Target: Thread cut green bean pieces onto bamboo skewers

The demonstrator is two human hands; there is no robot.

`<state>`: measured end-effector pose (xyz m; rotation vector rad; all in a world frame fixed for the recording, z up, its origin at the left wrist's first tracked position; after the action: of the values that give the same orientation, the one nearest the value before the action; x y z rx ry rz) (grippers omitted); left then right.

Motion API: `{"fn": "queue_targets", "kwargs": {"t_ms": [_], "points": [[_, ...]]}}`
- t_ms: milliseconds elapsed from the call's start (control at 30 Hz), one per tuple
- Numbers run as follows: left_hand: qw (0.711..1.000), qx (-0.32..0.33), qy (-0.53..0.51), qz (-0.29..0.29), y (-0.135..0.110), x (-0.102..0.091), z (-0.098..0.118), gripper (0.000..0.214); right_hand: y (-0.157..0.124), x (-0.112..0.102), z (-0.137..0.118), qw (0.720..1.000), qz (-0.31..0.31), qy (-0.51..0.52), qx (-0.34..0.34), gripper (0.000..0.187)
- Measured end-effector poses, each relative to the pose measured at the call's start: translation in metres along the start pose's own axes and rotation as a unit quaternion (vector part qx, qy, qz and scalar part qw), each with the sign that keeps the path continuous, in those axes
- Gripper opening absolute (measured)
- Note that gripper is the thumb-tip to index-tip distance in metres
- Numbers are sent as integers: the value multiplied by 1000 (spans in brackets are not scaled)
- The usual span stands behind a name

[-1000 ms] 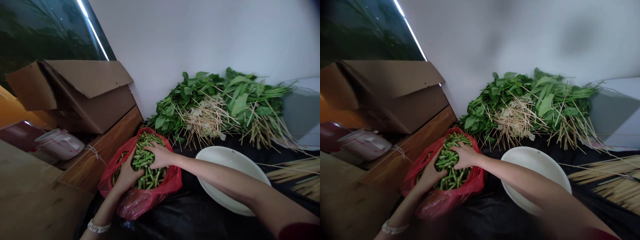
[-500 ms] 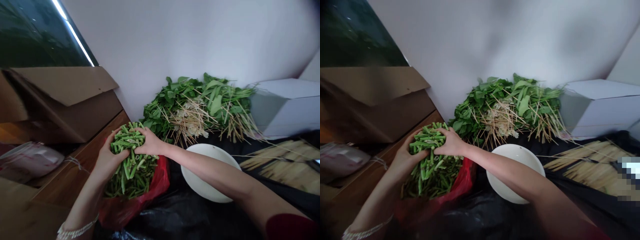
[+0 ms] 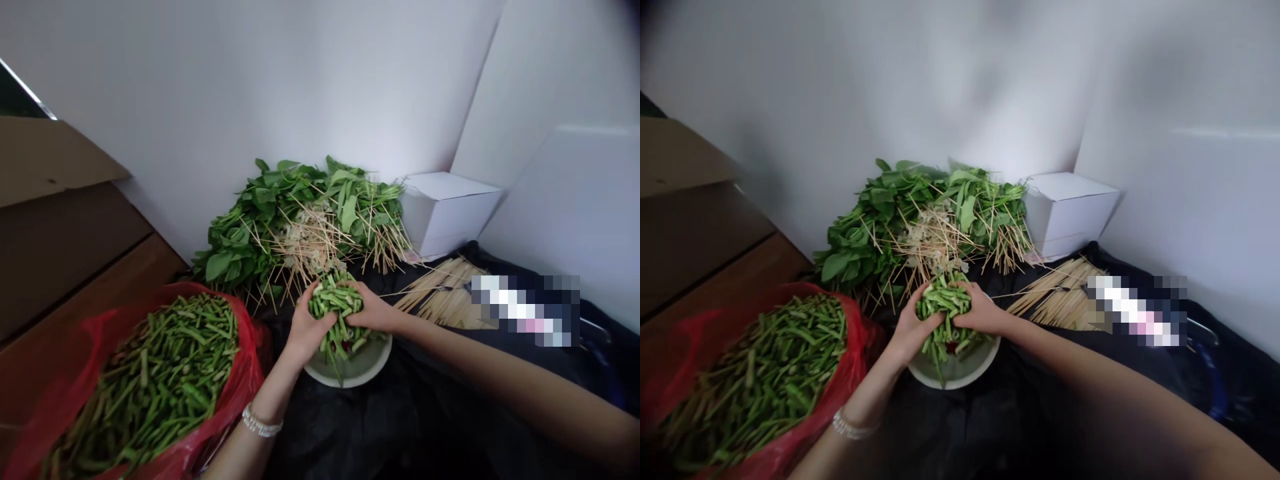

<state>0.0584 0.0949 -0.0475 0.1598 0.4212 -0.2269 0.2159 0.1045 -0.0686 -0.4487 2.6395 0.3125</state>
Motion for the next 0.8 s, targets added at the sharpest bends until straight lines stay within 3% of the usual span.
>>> {"fn": "queue_targets", "kwargs": {"t_ms": [67, 167, 233, 333, 433, 533, 600, 700, 800], "points": [[999, -20, -15, -35, 1, 11, -14, 67, -9, -4, 10, 999, -32, -11, 7, 94], [992, -6, -44, -122, -8, 12, -15, 58, -22, -8, -2, 988, -137, -70, -17, 114], [988, -17, -52, -144, -17, 4, -14, 50, -27, -14, -14, 979, -168, -106, -33, 105], [991, -21, -43, -123, -30, -9, -14, 44, -27, -22, -30, 982, -141, -88, -86, 65], [998, 4, -23, -55, -41, -25, -20, 39, -28, -32, -26, 990, -58, -49, -120, 36], [997, 0, 54, 63, -50, -50, -36, 37, -41, -50, 2, 994, 70, -58, -56, 29], [980, -2, 151, 130, -53, -65, -44, 38, -52, -55, 27, 991, 100, -85, 37, 29], [970, -22, 221, 95, -41, -61, -53, 42, -59, -43, 48, 992, 63, -72, 80, 32], [978, -64, 191, 54, -32, -52, -57, 44, -55, -33, 57, 993, 49, -44, 102, 35]]}}
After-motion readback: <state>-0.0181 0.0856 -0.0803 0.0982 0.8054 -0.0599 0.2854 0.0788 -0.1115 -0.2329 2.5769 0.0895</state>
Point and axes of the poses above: each hand's wrist, its own y-axis towards the middle knuckle, its own x-axis out of the palm, z = x × y, the point moved 7 cm from there along y, towards the middle knuckle, and after that the axes turned 6 degrees about -z, right-handed, at the moved point
